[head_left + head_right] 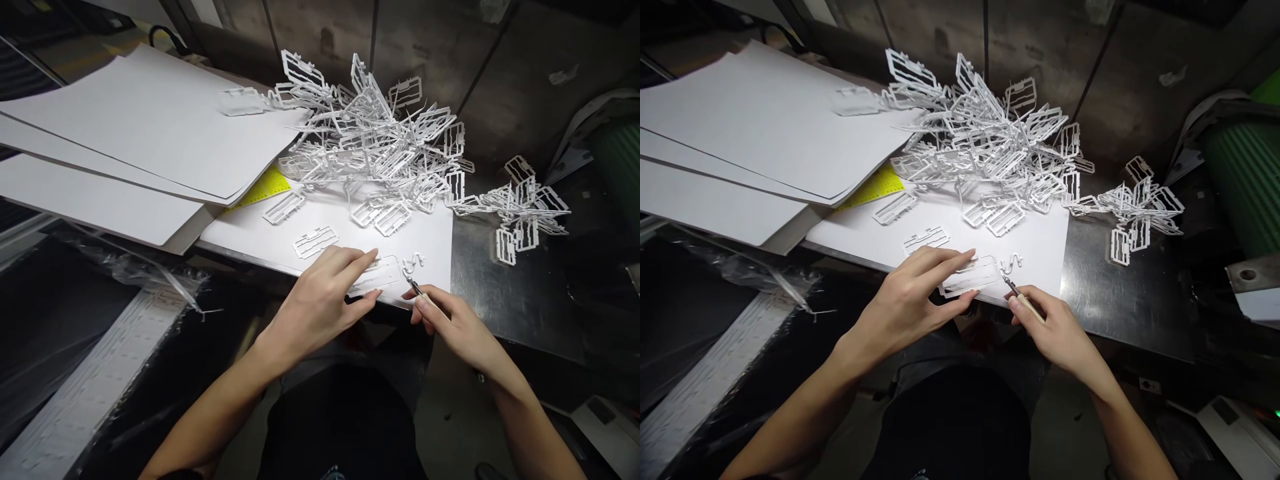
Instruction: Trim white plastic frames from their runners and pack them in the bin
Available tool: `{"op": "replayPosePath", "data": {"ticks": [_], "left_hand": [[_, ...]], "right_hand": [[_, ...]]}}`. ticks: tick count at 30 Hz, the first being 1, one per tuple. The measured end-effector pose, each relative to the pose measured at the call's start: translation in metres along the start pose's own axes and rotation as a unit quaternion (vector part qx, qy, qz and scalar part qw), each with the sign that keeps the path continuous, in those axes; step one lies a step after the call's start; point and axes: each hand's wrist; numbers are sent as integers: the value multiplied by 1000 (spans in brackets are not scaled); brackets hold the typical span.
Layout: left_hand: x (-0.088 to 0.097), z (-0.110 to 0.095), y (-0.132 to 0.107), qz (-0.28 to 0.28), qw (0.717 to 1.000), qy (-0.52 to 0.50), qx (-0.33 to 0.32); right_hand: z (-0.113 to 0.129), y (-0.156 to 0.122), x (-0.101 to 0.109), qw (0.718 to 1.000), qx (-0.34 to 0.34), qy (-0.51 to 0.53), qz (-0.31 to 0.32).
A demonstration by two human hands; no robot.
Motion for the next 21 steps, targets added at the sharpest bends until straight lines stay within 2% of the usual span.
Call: {"op": "replayPosePath", "data": {"ticks": [9, 15, 18, 21], "left_hand": [[2, -1, 0, 13, 1000, 1, -8], [-4, 4, -1, 13, 1000, 4, 0], [-9, 7, 0, 15, 1000, 4, 19], [-9, 16, -1, 10, 999, 22, 42]], "right_hand": [[6, 1, -2, 1000, 7, -8, -4], [0, 10, -10, 997, 52, -45, -35], [-4, 13, -15, 995, 52, -63, -50], [-9, 11, -11, 992, 55, -79, -86]]}}
Point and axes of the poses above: each hand's wrist, its own y-axis towards the middle knuckle, its own x-axis out of the back of the hand, z = x × y, and after that the axes turned 15 degrees about -z, right-handed
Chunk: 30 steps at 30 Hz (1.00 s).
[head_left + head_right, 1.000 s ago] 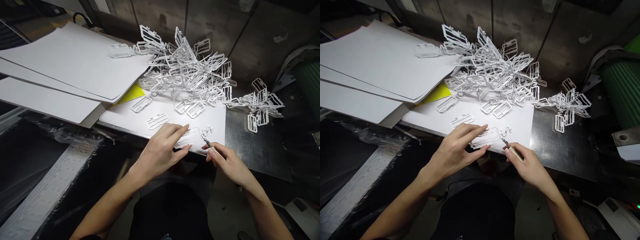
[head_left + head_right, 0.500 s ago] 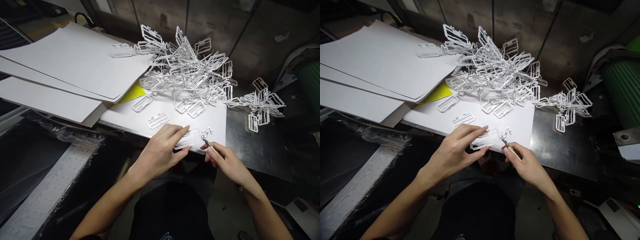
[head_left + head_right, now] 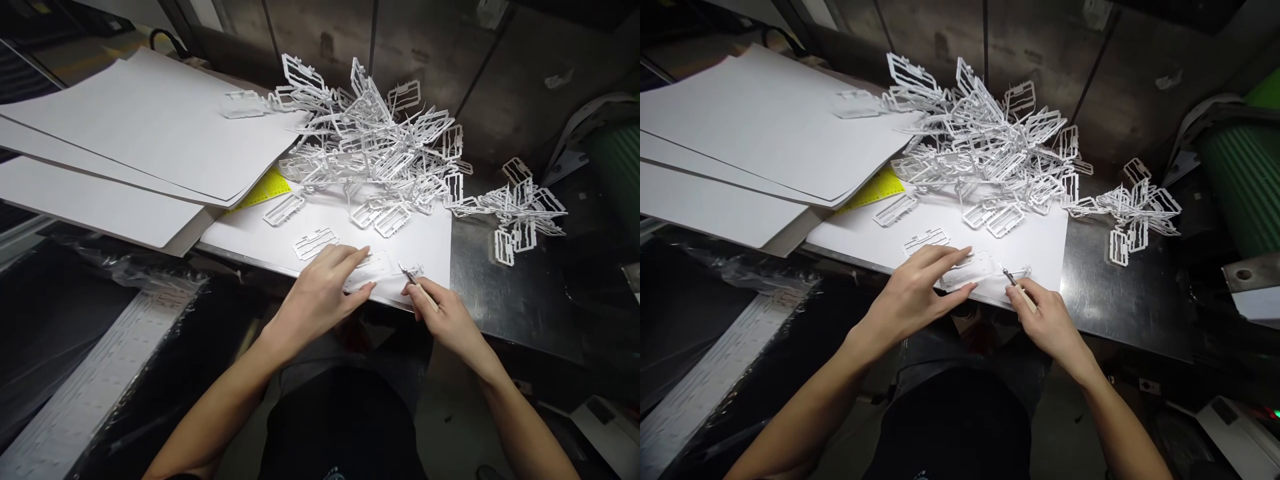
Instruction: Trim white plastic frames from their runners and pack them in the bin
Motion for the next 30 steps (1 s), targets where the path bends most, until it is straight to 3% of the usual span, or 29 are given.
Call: {"op": "replayPosePath", "data": {"ticks": [3, 6, 9, 12, 14, 17, 20, 23, 25, 27, 28, 30], "left_hand": [[6, 25, -6, -22, 997, 70, 23], [12, 58, -17, -24, 990, 135, 43], [12, 78, -18, -21, 987, 155, 44], [5, 68, 1, -44, 990, 136, 8], [-6, 47, 27, -56, 992, 106, -43], [-37, 7, 78, -55, 989, 44, -131], [-85, -39, 139, -7, 980, -57, -189], [-141, -103, 204, 83, 954, -188, -217], [-175, -156, 243, 117, 939, -251, -205], [-206, -210, 275, 122, 930, -292, -185], [-220, -235, 287, 124, 926, -308, -178], [-248, -281, 305, 127, 920, -329, -172]], "right_hand": [[-14, 1, 9, 988, 3, -76, -131], [-35, 9, 12, 951, 6, -173, -258], [-47, 18, 4, 928, 35, -217, -300], [-41, 14, -10, 921, 144, -224, -284], [-31, 4, -22, 932, 205, -188, -235], [-25, -9, -46, 946, 188, -153, -215], [-34, -9, -66, 948, 162, -168, -216], [-48, -9, -67, 941, 200, -198, -189], [-52, -25, -51, 918, 266, -207, -209], [-52, -62, -16, 874, 330, -201, -296], [-50, -86, 10, 836, 362, -191, -364], [-42, -145, 77, 822, 287, -249, -424]]}}
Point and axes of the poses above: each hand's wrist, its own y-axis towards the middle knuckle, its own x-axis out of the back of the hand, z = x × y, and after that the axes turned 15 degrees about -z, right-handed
